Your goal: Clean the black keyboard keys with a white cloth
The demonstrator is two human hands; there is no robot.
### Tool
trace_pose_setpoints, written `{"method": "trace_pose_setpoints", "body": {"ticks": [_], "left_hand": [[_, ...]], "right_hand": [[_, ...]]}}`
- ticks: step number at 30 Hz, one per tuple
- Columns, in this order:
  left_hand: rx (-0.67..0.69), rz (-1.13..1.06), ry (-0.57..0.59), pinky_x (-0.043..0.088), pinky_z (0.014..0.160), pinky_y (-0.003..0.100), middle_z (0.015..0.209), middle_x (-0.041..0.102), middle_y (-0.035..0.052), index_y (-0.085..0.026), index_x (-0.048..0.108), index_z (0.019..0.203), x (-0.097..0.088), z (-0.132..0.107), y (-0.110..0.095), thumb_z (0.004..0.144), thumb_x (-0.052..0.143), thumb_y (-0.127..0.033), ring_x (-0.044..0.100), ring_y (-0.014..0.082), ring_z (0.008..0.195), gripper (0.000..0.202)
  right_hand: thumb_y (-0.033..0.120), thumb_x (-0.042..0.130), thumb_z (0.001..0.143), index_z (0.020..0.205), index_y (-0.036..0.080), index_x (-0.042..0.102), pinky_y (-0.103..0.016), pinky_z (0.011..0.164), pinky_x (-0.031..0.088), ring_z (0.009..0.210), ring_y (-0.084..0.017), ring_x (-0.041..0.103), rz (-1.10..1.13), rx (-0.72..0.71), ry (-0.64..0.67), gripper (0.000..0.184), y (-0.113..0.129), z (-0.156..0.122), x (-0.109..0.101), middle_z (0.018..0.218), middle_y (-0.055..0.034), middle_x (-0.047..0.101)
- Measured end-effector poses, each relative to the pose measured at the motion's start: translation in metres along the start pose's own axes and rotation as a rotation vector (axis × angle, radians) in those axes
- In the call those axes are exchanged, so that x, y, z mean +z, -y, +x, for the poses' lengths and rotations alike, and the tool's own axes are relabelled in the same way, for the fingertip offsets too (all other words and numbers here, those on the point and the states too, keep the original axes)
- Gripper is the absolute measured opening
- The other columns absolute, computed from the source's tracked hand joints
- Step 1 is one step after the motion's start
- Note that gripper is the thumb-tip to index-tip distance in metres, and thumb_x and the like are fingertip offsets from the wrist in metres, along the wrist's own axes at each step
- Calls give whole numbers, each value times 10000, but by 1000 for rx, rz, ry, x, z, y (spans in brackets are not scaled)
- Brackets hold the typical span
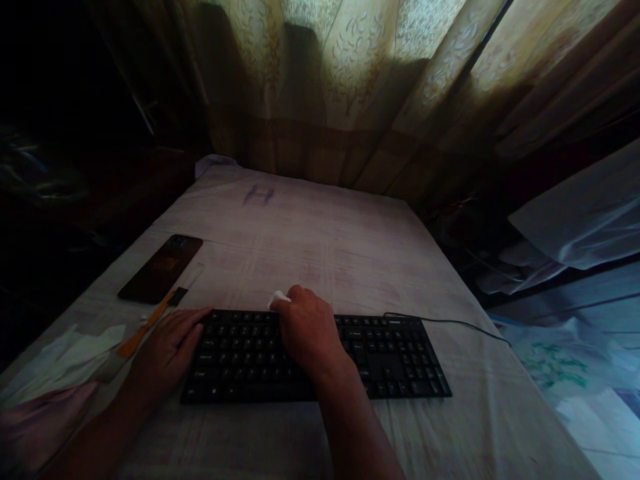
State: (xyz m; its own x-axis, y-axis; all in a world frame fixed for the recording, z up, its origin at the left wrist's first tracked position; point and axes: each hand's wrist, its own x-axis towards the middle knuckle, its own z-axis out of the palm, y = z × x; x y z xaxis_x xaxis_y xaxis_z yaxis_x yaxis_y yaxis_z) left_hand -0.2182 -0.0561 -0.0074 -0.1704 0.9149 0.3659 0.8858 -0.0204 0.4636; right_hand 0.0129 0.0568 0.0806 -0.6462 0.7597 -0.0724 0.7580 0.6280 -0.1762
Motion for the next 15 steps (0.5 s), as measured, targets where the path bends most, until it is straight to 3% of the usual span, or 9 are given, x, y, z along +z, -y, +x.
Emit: {"method": "trace_pose_setpoints", "body": {"ticks": [6,15], "left_hand": [[-1,21,10,543,920,436,1063,743,64,-219,672,1135,-2,1,-2,972,384,-342,677,236,1002,353],[7,38,0,544,915,455,1071,747,73,-208,674,1130,-1,1,-2,972,363,-337,672,249,1007,372]], "right_hand": [[135,507,937,989,248,759,-290,598,319,738,-185,547,-24,-67,-7,281,3,3,10,880,-72,640],[138,506,945,933,209,752,-294,579,336,720,-192,543,-85,-117,12,256,10,0,8,832,-83,630]]}}
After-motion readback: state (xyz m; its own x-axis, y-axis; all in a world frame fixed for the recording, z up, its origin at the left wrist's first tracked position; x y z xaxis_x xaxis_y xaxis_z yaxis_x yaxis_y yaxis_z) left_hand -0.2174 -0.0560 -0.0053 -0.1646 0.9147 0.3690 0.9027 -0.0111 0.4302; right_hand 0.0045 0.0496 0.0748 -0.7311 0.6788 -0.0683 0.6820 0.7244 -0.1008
